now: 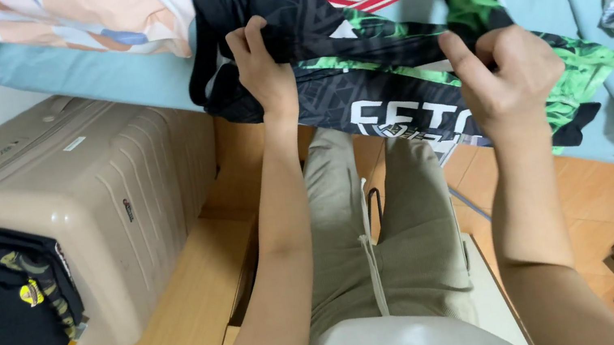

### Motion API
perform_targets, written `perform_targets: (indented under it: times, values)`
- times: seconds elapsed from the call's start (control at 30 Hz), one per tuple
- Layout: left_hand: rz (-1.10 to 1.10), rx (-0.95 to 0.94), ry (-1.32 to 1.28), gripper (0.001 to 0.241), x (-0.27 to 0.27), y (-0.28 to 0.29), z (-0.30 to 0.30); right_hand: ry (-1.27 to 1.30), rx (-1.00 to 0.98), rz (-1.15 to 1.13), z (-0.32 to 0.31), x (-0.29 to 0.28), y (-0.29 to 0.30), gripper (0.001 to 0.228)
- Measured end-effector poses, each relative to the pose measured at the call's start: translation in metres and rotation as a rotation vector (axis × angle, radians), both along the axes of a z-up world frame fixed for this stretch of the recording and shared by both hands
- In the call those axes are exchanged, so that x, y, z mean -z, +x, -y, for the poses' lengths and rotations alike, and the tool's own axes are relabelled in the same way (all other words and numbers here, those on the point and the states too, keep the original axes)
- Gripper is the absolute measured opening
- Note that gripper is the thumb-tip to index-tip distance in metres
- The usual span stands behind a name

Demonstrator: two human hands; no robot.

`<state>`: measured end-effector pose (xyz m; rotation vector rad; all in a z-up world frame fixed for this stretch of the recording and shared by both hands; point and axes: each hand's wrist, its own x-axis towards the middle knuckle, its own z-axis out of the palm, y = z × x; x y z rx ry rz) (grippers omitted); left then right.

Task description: The person folds several pieces of clothing, including a black t-shirt with a green graphic, a plain black t-shirt, and a white t-shirt, on a bed. After folding each item, they place it into a beige suitcase positioned on the floor next to the bed.

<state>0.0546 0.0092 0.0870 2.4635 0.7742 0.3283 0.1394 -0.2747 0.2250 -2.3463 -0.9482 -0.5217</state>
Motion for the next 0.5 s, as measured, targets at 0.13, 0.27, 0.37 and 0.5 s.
perform_targets:
  times: [0.13, 0.27, 0.37, 0.5]
  values:
    - [-0.024, 0.087, 0.042, 0.071, 0.006, -0.005, 0.005, -0.348, 0.021, -0.215, 0.037, -0.004, -0.027, 0.020]
    - [-0.115, 0.133, 0.059, 0.087, 0.012, -0.011, 0.001, -0.408, 0.033, -0.229, 0.038, -0.005, -0.050, 0.014]
    - [-0.312, 0.202, 0.067, 0.090, -0.011, -0.010, -0.016, -0.590, 0.028, -0.468, 0.050, 0.031, -0.070, 0.025]
    - [-0.393, 0.398, 0.089, 0.091, -0.069, 0.002, -0.009, -0.383, 0.034, -0.855, 0.070, 0.074, -0.087, 0.014]
